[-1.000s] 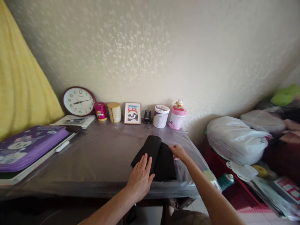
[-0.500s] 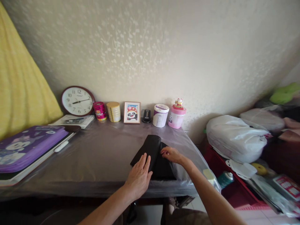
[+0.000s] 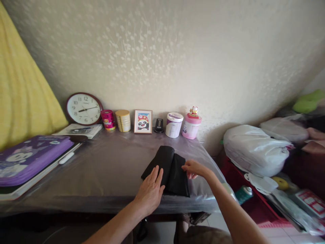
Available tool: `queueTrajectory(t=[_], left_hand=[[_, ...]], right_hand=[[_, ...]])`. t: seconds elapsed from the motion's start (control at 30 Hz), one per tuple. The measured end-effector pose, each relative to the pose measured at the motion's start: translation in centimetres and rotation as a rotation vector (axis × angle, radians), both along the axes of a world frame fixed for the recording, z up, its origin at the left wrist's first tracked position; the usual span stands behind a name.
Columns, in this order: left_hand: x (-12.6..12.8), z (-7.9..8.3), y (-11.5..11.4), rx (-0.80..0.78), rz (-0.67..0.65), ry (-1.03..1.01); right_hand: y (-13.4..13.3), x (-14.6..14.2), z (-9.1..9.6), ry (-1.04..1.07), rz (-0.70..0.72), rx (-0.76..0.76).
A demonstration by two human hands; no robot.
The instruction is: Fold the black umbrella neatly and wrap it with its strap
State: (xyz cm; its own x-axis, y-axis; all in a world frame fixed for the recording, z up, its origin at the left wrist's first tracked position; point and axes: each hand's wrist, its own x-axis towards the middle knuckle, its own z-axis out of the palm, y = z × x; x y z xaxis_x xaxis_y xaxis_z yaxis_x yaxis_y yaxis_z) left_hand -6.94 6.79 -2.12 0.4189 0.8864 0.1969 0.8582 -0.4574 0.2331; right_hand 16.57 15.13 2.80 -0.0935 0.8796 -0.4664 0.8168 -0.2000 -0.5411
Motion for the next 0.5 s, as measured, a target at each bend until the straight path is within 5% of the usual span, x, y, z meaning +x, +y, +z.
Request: queueTrajectory(t=[0.1, 0.27, 0.5], left_hand=[[0.0, -0.1, 0.0, 0.007, 0.001, -0.005], [-0.1, -0.4, 0.0, 0.047, -0.008, -0.034], [0.0, -0.3, 0.0, 0.031, 0.004, -0.03]], right_hand=[[1.0, 1.1, -0.9, -0.086, -0.179, 0.203], [1.0, 0.7, -1.5, 0.252, -0.315, 0.001], [0.5, -0.5, -1.6, 0.383, -0.392, 0.017]])
